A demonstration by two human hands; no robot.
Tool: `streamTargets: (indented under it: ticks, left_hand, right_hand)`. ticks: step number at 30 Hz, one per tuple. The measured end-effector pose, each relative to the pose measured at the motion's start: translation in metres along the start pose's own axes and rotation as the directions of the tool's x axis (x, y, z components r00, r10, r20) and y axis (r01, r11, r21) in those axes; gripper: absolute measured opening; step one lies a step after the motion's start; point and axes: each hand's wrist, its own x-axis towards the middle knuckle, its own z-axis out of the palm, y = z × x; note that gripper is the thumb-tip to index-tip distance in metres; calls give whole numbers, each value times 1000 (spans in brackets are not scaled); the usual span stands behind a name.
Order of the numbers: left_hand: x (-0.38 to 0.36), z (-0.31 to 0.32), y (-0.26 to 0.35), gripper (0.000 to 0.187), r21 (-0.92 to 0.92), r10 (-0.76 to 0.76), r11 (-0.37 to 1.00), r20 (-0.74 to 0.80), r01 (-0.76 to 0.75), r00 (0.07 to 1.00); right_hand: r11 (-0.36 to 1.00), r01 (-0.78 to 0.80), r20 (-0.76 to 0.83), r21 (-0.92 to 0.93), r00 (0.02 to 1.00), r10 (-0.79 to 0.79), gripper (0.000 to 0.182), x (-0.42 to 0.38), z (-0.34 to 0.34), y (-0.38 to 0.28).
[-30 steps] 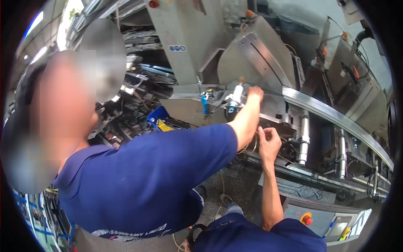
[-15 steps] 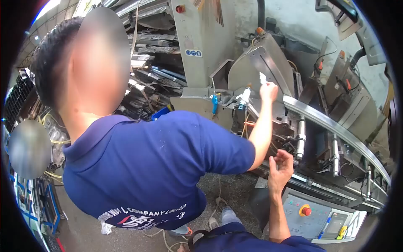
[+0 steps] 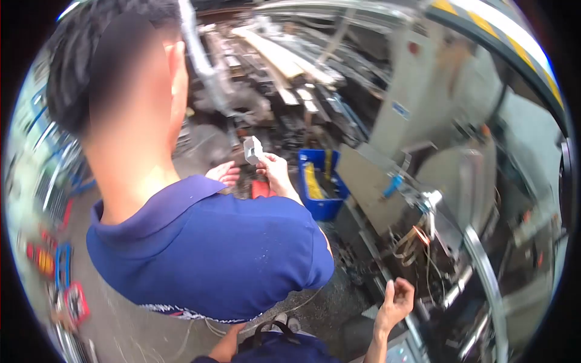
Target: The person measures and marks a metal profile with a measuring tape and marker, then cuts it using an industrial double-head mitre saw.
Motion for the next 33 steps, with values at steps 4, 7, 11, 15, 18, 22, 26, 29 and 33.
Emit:
streamTargets:
  ticks: [4,7,11,15,18,22,26,29,33]
  left_hand:
    - [-56,43,23,73,47,-28,998,-163,36,986]
    - [-82,57,7,77,0,-54,998,-177,55,983]
    - [-136,59,-41,73,-221,-195,967,-326,126,925]
    - [-179,77,-98,67,-545,-516,802,-425,245,743]
    - [-199,103,-124,55,-730,-754,623,-464,282,465]
    - [-218,116,-153,50,-890,-868,445,-402,96,291]
    - [-224,119,-227,44,-860,-833,510,-502,-28,233]
    - [-240,114,-306,45,-824,-814,556,-566,-110,132]
    - [-310,75,-378,43,-949,-950,203,-251,-242,188]
  right_hand:
    - [997,-73,293,-37,953,80,18,-32,21,5]
    - [990,-139,502,29,859,106,12,-55,26,43]
    - [980,-201,715,4,686,137,16,-86,59,36]
    - [992,-127,880,-15,470,73,21,-117,86,8]
    - [999,38,953,-8,304,-4,25,-148,101,-15]
    - [997,3,997,75,25,-75,30,-229,107,-39]
    - [971,136,883,195,-455,-114,23,-329,118,31]
    - [903,380,838,200,-544,43,21,-390,100,130]
    - [713,659,772,241,-575,271,19,-389,28,248]
